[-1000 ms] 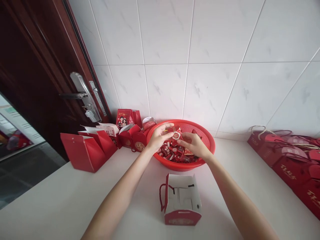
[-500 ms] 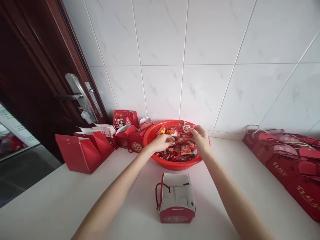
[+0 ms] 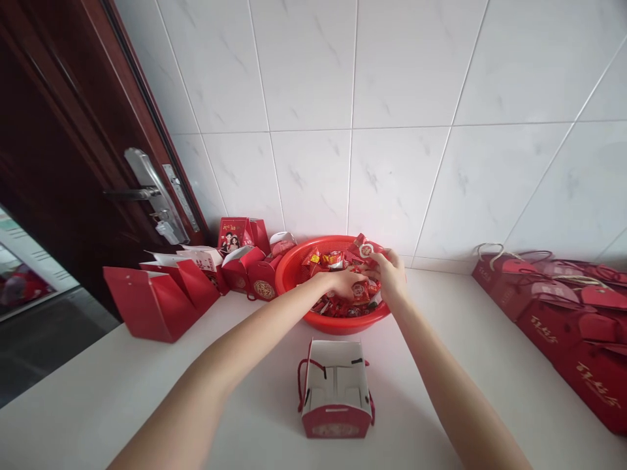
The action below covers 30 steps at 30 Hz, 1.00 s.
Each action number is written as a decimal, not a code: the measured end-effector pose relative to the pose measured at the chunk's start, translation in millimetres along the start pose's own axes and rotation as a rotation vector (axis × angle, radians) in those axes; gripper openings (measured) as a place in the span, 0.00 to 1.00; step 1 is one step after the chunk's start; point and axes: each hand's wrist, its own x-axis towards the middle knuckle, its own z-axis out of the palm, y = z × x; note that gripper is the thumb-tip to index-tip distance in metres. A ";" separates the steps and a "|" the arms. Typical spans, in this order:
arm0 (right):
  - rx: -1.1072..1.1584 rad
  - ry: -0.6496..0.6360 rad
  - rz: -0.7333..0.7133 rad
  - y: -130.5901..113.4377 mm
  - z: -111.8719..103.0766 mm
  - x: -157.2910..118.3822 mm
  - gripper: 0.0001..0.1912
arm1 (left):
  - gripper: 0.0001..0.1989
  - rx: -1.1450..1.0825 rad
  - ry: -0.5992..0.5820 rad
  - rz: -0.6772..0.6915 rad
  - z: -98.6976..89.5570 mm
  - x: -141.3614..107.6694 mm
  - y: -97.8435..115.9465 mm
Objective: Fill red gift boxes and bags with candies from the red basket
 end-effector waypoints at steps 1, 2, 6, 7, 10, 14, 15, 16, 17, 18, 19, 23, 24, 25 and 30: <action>0.003 0.004 0.005 -0.6 0.0 -0.3 0.10 | 0.33 0.000 -0.009 -0.009 0.3 0.1 -1.1; 0.005 0.010 0.013 -1.2 -0.1 -0.6 0.11 | 0.33 0.001 -0.018 -0.023 -0.2 -0.5 -2.1; -0.005 0.040 0.053 -2.6 -1.3 -1.5 0.12 | 0.33 0.035 0.017 -0.165 -6.5 -5.6 -6.0; -0.014 0.039 0.056 -2.4 -1.7 -1.3 0.12 | 0.33 0.045 0.040 -0.213 -8.2 -7.2 -7.4; -0.031 0.030 0.035 -0.4 -2.9 -0.1 0.13 | 0.21 0.066 0.097 -0.329 -11.8 -12.9 -13.2; -0.033 0.029 0.015 3.1 -3.7 2.2 0.16 | 0.07 0.125 0.201 -0.438 -14.2 -19.7 -18.3; -0.029 0.033 0.013 3.4 -3.7 2.4 0.16 | 0.06 0.143 0.238 -0.458 -14.7 -20.5 -17.9; -0.020 0.038 0.008 3.4 -3.7 2.3 0.17 | 0.07 0.160 0.275 -0.471 -15.2 -21.0 -16.8; -0.006 0.043 0.003 3.0 -3.5 1.9 0.17 | 0.07 0.175 0.310 -0.479 -15.7 -21.2 -15.2; 0.009 0.048 0.004 2.3 -3.3 1.1 0.17 | 0.07 0.187 0.339 -0.481 -16.0 -21.3 -13.3; 0.023 0.054 0.011 1.4 -2.9 0.1 0.17 | 0.07 0.197 0.360 -0.477 -16.3 -21.2 -11.3; 0.037 0.084 0.073 -2.9 -0.9 -4.6 0.19 | 0.10 0.237 0.399 -0.405 -16.4 -20.7 -4.3; 0.035 0.088 0.080 -3.5 -0.6 -5.4 0.19 | 0.11 0.248 0.401 -0.373 -16.3 -20.6 -2.9; 0.034 0.089 0.081 -3.6 -0.4 -5.9 0.19 | 0.12 0.257 0.397 -0.335 -15.9 -20.4 -1.3; 0.028 0.075 0.046 3.0 -4.8 -4.1 0.22 | 0.15 0.286 0.358 -0.146 -7.6 -22.1 11.5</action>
